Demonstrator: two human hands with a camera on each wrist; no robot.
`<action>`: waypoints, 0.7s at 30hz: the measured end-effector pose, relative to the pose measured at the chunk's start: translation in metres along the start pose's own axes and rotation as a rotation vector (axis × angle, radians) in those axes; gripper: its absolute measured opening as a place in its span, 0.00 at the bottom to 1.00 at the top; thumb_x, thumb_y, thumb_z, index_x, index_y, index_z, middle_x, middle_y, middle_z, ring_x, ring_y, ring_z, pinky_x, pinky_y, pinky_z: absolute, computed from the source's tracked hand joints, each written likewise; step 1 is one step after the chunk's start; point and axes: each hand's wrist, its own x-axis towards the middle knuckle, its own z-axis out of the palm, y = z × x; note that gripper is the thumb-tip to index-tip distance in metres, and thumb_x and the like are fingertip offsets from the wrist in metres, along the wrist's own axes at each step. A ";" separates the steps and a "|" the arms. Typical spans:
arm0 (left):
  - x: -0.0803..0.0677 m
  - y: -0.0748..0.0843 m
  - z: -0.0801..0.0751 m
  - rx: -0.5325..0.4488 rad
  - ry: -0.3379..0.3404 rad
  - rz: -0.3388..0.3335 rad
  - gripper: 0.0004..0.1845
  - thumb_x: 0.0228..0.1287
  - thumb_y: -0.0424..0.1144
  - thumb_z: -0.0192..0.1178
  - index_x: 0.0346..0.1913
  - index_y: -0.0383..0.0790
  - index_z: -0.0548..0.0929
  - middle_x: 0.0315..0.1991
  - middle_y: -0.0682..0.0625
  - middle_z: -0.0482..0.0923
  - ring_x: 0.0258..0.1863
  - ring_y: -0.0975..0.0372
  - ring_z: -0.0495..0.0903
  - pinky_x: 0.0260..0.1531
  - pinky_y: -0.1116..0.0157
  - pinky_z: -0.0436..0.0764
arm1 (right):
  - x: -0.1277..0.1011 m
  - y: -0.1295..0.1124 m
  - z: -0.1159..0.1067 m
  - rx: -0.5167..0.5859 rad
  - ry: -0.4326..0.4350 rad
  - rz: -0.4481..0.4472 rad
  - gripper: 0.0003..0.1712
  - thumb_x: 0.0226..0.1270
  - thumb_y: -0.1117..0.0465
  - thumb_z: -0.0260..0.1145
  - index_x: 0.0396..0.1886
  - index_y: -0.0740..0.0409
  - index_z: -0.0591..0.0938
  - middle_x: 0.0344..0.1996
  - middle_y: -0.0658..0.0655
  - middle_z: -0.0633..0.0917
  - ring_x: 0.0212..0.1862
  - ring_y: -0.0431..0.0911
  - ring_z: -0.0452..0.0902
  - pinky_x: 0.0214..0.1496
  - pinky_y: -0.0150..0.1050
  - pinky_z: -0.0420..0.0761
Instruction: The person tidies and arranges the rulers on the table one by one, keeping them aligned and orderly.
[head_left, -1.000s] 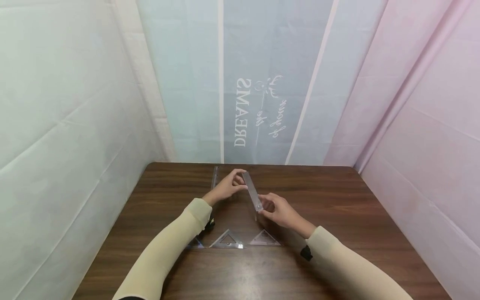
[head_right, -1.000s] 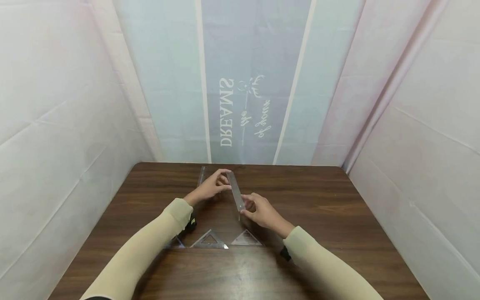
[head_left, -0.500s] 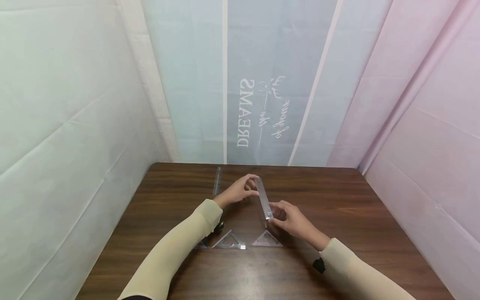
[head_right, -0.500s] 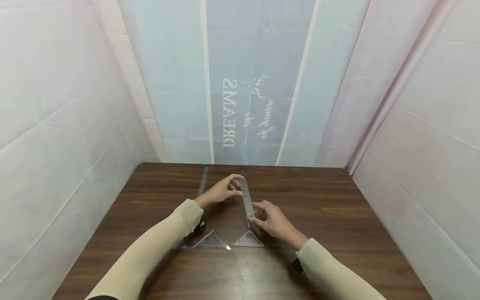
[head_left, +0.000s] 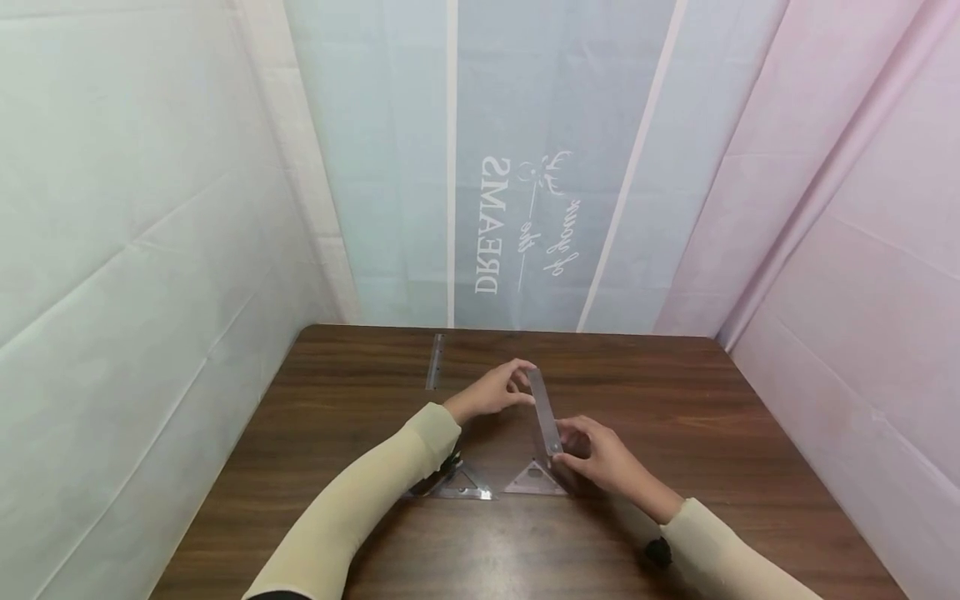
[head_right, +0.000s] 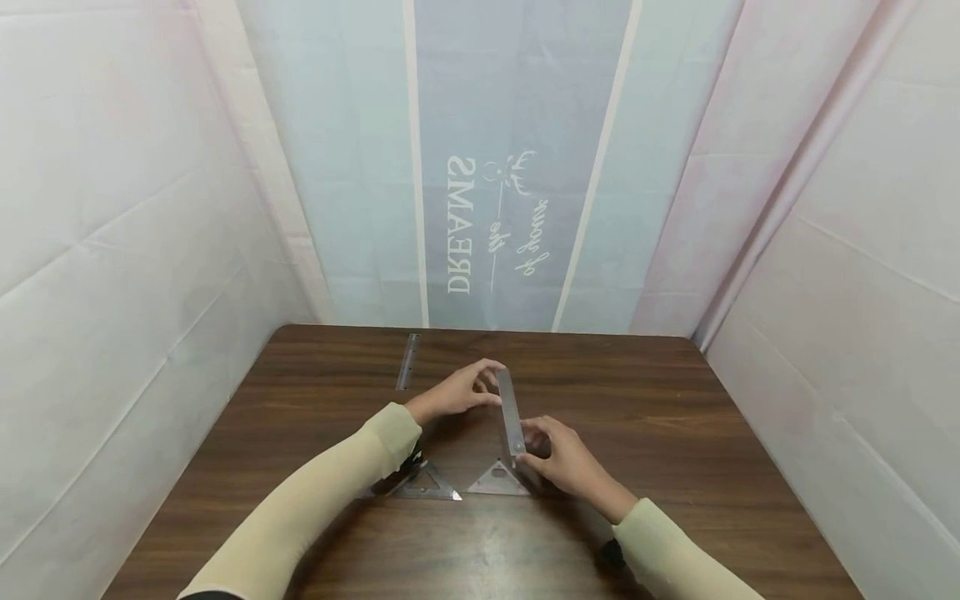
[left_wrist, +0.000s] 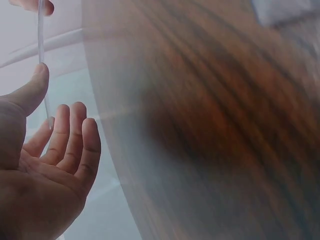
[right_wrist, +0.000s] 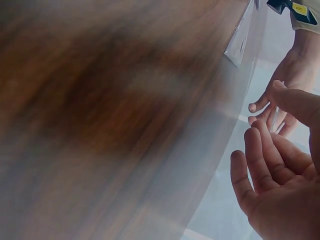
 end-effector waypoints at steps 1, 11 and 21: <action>0.000 0.002 0.002 0.008 -0.003 0.002 0.33 0.73 0.40 0.73 0.76 0.41 0.71 0.55 0.43 0.84 0.45 0.58 0.85 0.42 0.65 0.82 | -0.002 0.000 -0.001 0.001 0.002 -0.002 0.28 0.64 0.61 0.83 0.61 0.64 0.84 0.42 0.48 0.85 0.44 0.42 0.83 0.46 0.41 0.85; 0.007 0.013 0.022 0.053 -0.025 -0.002 0.33 0.72 0.41 0.74 0.74 0.42 0.72 0.53 0.45 0.84 0.45 0.60 0.84 0.45 0.65 0.82 | -0.020 0.010 -0.007 0.002 0.000 0.004 0.28 0.63 0.62 0.83 0.60 0.65 0.84 0.43 0.50 0.85 0.42 0.42 0.83 0.44 0.39 0.85; 0.010 0.021 0.040 0.159 -0.044 0.024 0.33 0.70 0.41 0.76 0.72 0.39 0.74 0.53 0.43 0.85 0.51 0.55 0.83 0.55 0.65 0.79 | -0.036 0.017 -0.009 -0.008 -0.025 0.009 0.28 0.62 0.62 0.83 0.59 0.68 0.84 0.42 0.52 0.85 0.40 0.41 0.81 0.41 0.36 0.83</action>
